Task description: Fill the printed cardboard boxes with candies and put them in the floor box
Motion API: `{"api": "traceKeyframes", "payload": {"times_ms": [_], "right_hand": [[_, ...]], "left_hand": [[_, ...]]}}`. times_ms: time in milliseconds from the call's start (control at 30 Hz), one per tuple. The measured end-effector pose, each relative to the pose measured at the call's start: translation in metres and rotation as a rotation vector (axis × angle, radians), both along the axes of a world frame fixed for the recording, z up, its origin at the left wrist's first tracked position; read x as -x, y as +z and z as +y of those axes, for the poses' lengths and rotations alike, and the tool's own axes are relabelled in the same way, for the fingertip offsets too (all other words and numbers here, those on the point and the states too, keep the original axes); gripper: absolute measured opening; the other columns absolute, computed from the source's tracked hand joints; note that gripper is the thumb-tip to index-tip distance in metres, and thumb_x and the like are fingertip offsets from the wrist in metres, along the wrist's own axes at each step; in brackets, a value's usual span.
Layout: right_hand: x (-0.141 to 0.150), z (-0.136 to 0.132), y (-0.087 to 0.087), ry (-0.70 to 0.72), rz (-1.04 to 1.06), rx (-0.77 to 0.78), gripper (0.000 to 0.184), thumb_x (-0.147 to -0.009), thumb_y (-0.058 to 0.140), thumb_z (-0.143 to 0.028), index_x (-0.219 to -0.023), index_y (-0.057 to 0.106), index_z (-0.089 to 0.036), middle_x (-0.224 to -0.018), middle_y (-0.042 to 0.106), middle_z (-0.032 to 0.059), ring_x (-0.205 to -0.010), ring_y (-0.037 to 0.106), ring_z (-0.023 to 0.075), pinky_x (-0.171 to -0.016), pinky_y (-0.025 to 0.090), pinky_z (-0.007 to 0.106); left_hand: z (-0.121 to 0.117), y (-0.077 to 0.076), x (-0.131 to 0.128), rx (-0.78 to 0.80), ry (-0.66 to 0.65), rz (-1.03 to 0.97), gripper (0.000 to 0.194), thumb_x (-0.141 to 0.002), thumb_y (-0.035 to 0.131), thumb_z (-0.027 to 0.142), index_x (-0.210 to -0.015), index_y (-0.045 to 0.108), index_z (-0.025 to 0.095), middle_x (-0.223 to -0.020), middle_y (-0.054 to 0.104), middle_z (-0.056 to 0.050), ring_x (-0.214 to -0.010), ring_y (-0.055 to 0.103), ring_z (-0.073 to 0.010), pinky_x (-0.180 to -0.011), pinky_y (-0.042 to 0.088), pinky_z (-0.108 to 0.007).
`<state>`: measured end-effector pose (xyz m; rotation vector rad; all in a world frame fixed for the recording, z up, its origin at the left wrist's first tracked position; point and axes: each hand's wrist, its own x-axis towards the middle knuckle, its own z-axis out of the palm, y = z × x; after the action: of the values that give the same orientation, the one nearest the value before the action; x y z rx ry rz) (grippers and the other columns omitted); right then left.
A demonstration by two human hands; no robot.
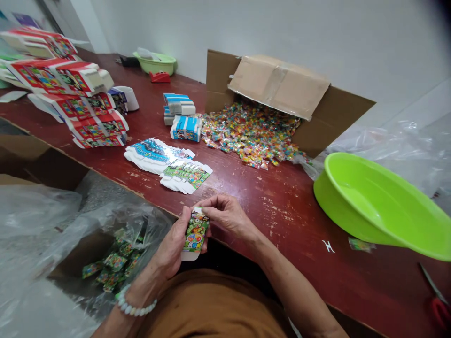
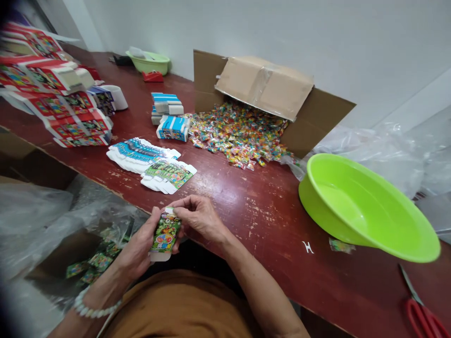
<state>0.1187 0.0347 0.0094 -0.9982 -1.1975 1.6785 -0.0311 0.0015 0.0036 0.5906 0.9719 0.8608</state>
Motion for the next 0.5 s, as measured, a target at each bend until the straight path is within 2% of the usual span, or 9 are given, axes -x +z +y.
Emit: {"api": "traceKeyframes", "payload": {"times_ms": [133,267,367,467,500], "right_hand": [[-0.001,-0.003,0.001,-0.034,-0.004,-0.074,0.025,-0.081,0.076,-0.042,-0.079,0.068,-0.018,-0.083,0.073,0.0027,-0.049,0.058,0.0089,-0.046,0.049,0.023],[-0.007,-0.012,0.000,0.131,-0.024,-0.208,0.029,-0.089,0.068,-0.047,-0.080,0.068,-0.019,-0.099,0.070,0.0039,-0.061,0.060,0.0091,-0.056,0.051,0.024],[-0.016,-0.006,-0.006,0.182,-0.143,-0.308,0.028,-0.092,0.064,-0.046,-0.086,0.070,-0.020,-0.099,0.069,0.0035,-0.073,0.063,0.0124,-0.067,0.053,0.027],[-0.044,0.029,-0.014,0.051,-0.429,-0.391,0.024,-0.093,0.062,-0.042,-0.094,0.073,-0.021,-0.096,0.071,0.0051,-0.085,0.065,0.0185,-0.079,0.053,0.034],[-0.059,0.047,-0.017,-0.081,-0.576,-0.418,0.023,-0.093,0.061,-0.039,-0.102,0.073,-0.020,-0.100,0.072,0.0066,-0.091,0.065,0.0204,-0.085,0.052,0.037]], "left_hand": [[0.001,-0.003,0.002,-0.064,-0.011,0.040,0.077,-0.082,0.060,0.074,-0.136,0.059,0.020,-0.069,0.071,-0.003,-0.046,0.062,-0.0141,-0.044,0.051,-0.023],[0.001,-0.006,0.001,-0.049,0.024,0.088,0.076,-0.083,0.059,0.074,-0.142,0.055,0.025,-0.066,0.069,-0.001,-0.046,0.061,-0.0156,-0.042,0.050,-0.024],[-0.001,-0.006,-0.004,-0.022,0.040,0.088,0.072,-0.084,0.061,0.071,-0.141,0.053,0.028,-0.072,0.070,-0.001,-0.051,0.064,-0.0168,-0.045,0.053,-0.026],[-0.009,-0.008,-0.009,0.006,0.050,0.032,0.063,-0.079,0.076,0.057,-0.132,0.054,0.031,-0.077,0.072,0.000,-0.061,0.068,-0.0178,-0.057,0.058,-0.030],[-0.014,-0.011,-0.010,0.023,0.052,-0.019,0.059,-0.077,0.081,0.051,-0.127,0.056,0.030,-0.080,0.074,0.000,-0.067,0.070,-0.0182,-0.064,0.059,-0.030]]}}
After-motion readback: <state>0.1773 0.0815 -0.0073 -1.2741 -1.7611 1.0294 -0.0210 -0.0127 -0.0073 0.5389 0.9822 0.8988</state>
